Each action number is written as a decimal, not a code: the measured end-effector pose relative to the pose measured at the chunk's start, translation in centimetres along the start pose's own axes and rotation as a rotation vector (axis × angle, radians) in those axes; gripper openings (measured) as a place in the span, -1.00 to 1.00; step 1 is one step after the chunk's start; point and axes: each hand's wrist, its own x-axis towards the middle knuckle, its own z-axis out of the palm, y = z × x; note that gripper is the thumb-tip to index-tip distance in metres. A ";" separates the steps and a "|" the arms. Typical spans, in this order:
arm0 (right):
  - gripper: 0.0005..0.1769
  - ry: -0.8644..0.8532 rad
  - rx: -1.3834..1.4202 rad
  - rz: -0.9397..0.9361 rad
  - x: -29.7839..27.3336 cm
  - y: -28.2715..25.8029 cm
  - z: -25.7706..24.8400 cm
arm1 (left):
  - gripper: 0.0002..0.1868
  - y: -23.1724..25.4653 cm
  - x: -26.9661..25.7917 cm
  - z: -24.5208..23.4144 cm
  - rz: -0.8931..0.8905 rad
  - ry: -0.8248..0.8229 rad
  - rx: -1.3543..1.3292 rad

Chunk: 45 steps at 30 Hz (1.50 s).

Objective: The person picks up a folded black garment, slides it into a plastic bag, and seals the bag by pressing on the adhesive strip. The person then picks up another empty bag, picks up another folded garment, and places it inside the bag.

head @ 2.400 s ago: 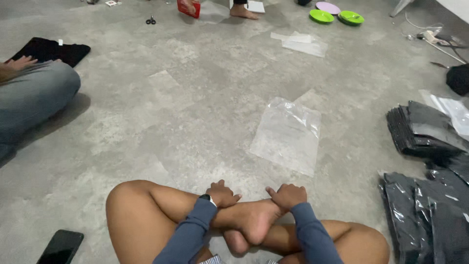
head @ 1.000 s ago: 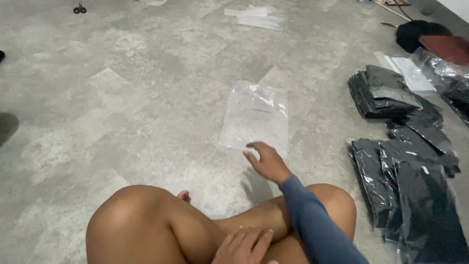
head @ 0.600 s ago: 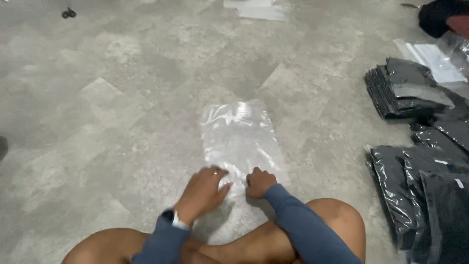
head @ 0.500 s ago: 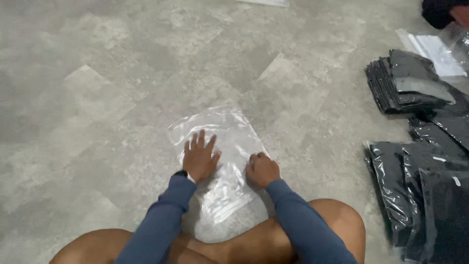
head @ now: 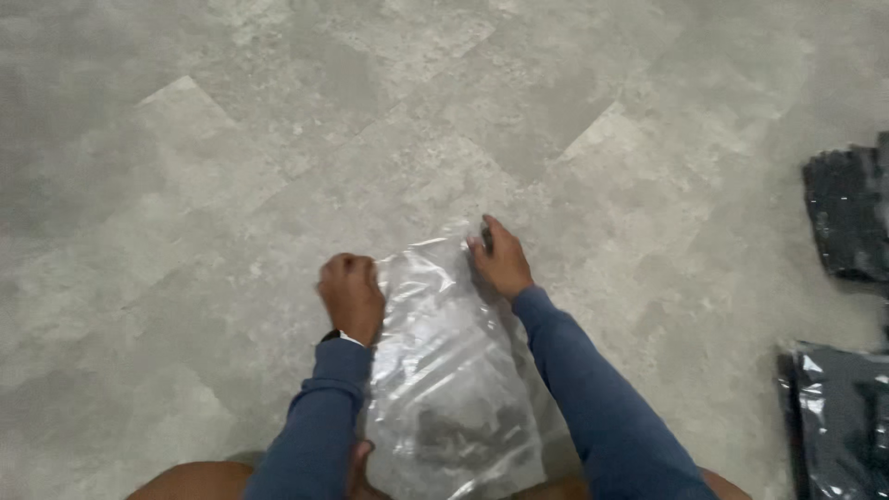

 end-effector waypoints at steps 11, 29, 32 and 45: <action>-0.79 -0.012 0.577 0.324 3.8 1.9 -3.4 | -0.80 -0.1 4.9 -9.5 -0.175 -0.616 -0.493; -0.74 0.715 0.372 0.041 -4.2 5.3 -10.6 | -0.68 7.6 2.4 -11.5 -0.232 -0.177 -0.952; -0.47 0.948 -0.006 -0.142 -9.8 3.7 -6.8 | -0.41 8.8 0.9 -10.9 -0.097 -0.059 -0.745; -0.07 0.117 -0.562 0.018 -15.4 5.5 0.7 | -0.16 10.8 -13.9 -10.1 0.416 -0.845 0.237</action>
